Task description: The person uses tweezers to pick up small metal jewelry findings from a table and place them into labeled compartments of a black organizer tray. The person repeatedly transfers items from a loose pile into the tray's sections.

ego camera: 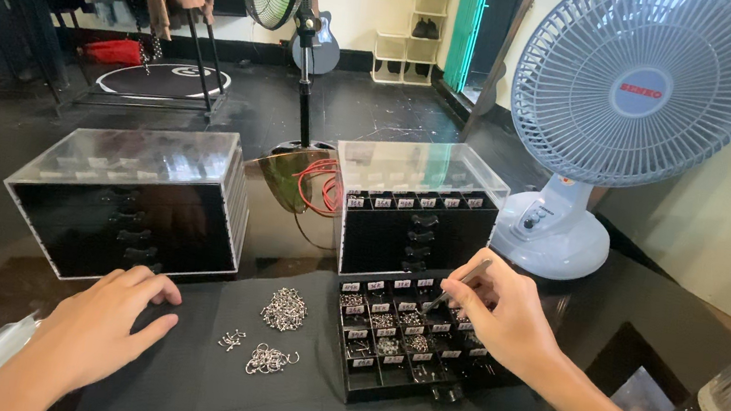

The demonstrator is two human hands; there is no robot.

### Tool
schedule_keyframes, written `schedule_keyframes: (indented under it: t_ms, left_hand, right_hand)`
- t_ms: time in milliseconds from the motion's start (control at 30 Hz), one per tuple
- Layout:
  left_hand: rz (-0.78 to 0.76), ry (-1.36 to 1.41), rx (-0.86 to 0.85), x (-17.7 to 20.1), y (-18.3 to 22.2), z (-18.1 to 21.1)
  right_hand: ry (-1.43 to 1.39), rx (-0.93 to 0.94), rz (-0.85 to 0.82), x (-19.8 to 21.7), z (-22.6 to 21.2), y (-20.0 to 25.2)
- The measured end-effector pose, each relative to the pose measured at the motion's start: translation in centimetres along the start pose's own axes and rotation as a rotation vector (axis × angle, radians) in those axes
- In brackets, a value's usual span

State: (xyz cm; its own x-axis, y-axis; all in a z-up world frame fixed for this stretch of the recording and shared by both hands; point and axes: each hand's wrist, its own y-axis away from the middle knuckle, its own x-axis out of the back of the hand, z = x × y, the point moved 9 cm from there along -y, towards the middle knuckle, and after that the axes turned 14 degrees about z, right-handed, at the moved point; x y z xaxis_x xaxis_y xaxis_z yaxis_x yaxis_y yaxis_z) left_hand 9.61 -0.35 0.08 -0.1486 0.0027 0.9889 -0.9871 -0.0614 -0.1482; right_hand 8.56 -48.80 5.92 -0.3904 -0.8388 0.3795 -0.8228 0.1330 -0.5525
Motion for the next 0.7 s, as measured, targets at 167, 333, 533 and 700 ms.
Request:
schedule_keyframes:
  t_ms: [167,333,533,700]
  left_hand:
    - [-0.001,0.002,0.0,0.17,0.06,0.11]
    - [0.027,0.019,-0.016,-0.19,-0.18,-0.07]
    - [-0.004,0.016,0.01,0.18,0.15,0.06]
    - [0.028,0.017,-0.03,-0.68,-0.52,-0.28]
  right_hand:
    - [0.004,0.007,-0.004,-0.11,-0.07,0.07]
    - [-0.013,0.048,0.003,-0.36,0.44,0.09]
    - [0.026,0.008,-0.009,-0.32,0.01,0.22]
    - [-0.012,0.033,0.005,-0.48,0.76,0.05]
